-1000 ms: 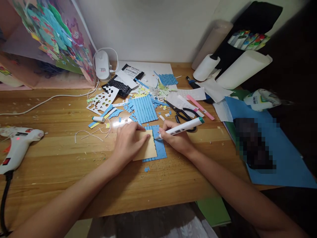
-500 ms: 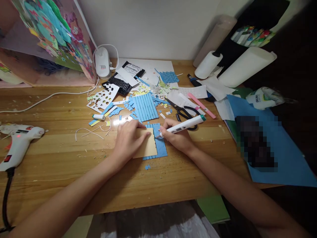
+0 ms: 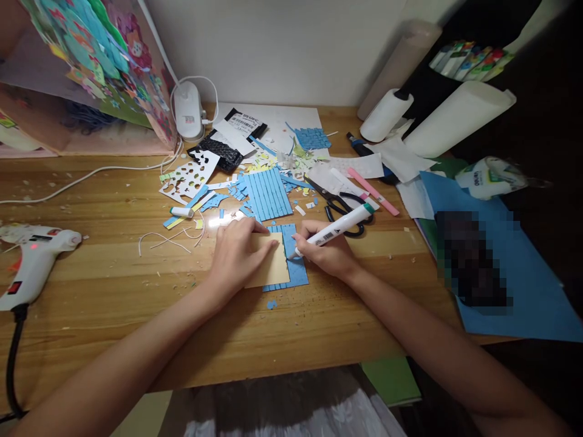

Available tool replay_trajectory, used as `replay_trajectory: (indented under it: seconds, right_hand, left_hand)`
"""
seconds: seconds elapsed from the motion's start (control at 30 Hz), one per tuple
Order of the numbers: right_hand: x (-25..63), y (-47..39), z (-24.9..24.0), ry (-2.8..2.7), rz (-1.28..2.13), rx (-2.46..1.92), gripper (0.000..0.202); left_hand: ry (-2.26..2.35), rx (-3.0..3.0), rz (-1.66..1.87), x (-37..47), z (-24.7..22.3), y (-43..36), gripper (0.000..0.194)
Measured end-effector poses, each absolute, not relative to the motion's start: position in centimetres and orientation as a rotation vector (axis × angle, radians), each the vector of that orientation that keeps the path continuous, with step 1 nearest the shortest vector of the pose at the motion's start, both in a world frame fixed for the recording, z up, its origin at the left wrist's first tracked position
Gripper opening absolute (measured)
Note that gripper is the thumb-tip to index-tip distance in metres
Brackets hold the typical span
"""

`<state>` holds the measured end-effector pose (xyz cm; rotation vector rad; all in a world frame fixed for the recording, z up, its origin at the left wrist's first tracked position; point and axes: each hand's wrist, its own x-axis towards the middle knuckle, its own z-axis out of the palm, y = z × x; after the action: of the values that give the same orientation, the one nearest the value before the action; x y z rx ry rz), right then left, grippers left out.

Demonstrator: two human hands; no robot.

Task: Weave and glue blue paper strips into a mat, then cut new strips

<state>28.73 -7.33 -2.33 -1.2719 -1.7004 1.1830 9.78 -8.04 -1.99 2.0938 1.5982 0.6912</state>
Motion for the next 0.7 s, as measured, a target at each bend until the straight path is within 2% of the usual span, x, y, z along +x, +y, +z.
replay_trajectory:
  seconds: [0.43, 0.7]
  right_hand:
    - [28.71, -7.42, -2.25, -1.731, 1.139, -1.255, 0.029]
    - [28.91, -7.72, -2.20, -1.743, 1.232, -1.262, 0.027]
  left_hand:
    - [1.600, 2.087, 0.685, 9.79, -2.05, -7.95, 0.015]
    - [1.595, 2.088, 0.696, 9.74, -2.13, -7.95, 0.015]
